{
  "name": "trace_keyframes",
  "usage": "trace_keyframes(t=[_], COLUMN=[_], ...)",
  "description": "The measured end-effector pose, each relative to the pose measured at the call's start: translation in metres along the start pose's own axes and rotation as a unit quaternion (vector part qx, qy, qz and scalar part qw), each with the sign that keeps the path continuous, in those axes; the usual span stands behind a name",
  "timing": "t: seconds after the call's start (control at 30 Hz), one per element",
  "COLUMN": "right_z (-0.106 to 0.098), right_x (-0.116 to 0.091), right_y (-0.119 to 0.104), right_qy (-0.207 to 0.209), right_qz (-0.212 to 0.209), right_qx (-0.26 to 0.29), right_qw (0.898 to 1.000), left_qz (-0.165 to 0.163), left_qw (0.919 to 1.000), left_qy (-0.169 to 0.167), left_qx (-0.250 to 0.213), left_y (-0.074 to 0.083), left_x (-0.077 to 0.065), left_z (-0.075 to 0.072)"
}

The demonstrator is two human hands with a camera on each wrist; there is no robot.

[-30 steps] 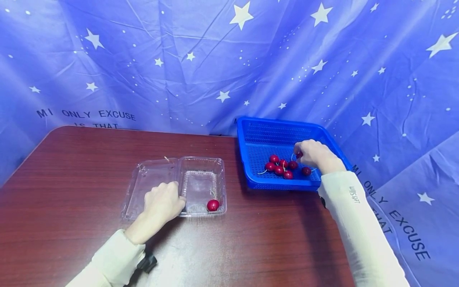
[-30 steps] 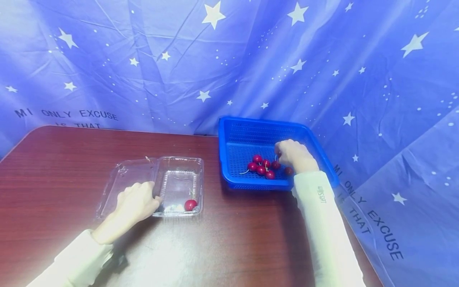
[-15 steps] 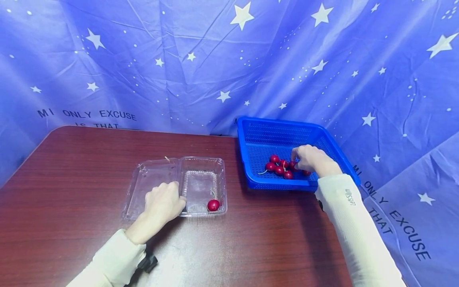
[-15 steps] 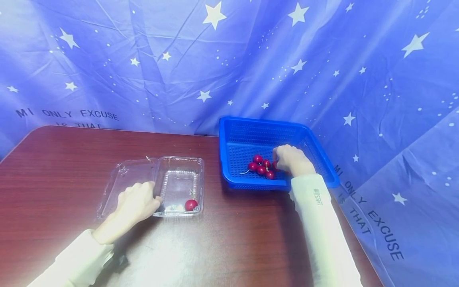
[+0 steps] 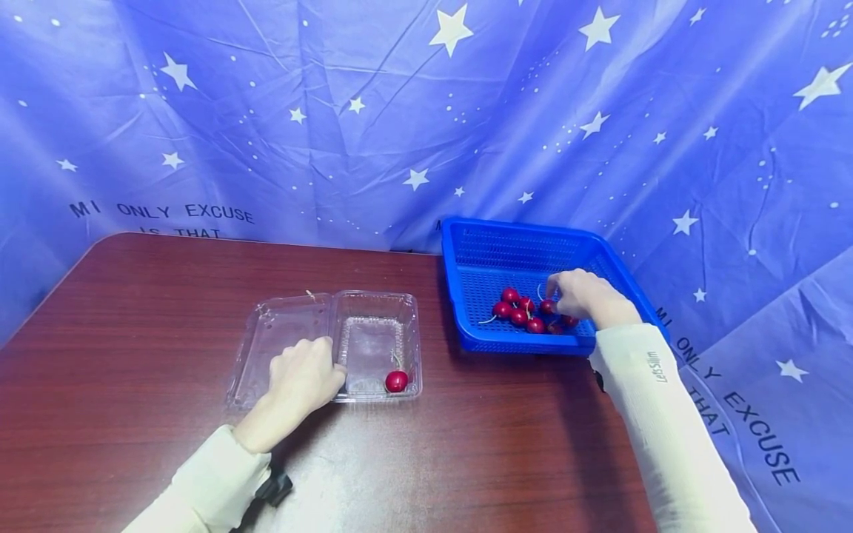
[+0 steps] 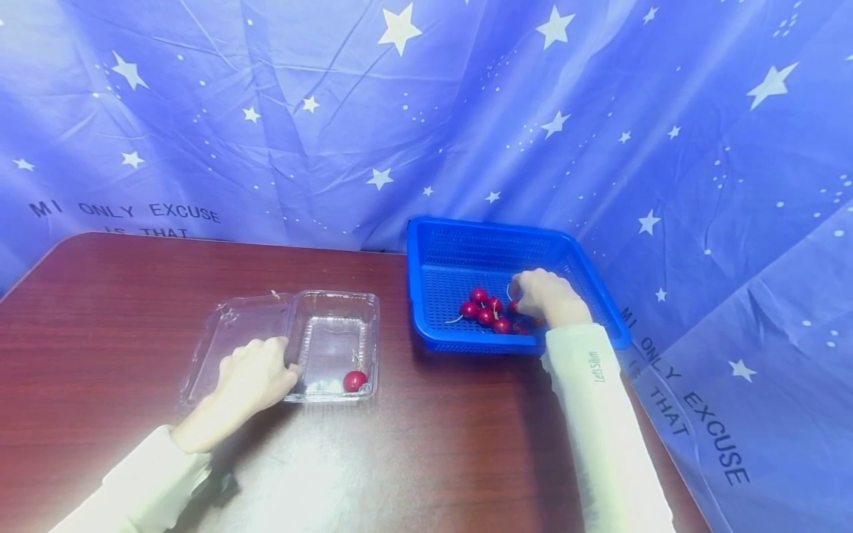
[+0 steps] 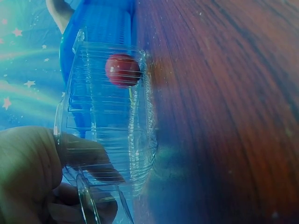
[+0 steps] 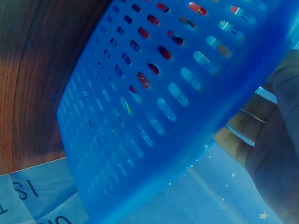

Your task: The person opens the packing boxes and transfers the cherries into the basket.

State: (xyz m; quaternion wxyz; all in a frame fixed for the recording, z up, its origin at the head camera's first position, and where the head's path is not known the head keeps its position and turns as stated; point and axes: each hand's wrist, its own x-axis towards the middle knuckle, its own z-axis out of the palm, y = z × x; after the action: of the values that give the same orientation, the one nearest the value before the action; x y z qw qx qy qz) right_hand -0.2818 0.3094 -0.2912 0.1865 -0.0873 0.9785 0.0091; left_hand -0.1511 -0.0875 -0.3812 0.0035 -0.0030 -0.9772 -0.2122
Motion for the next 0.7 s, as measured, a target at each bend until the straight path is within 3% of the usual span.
trace_keyframes(t=[0.37,0.7], right_z=[-0.007,-0.012], right_x=[0.001,0.0], right_y=[0.001,-0.001], right_qy=[0.023,0.034], right_qz=[-0.01,-0.016], right_qx=[-0.023,0.004], right_qw=[0.999,0.999], left_qz=[-0.001,-0.003], left_qw=[1.0,1.0], left_qy=[0.0,-0.007], left_qx=[0.0,0.0], left_y=[0.0,0.0], left_x=[0.0,0.0], left_z=[0.0,0.0])
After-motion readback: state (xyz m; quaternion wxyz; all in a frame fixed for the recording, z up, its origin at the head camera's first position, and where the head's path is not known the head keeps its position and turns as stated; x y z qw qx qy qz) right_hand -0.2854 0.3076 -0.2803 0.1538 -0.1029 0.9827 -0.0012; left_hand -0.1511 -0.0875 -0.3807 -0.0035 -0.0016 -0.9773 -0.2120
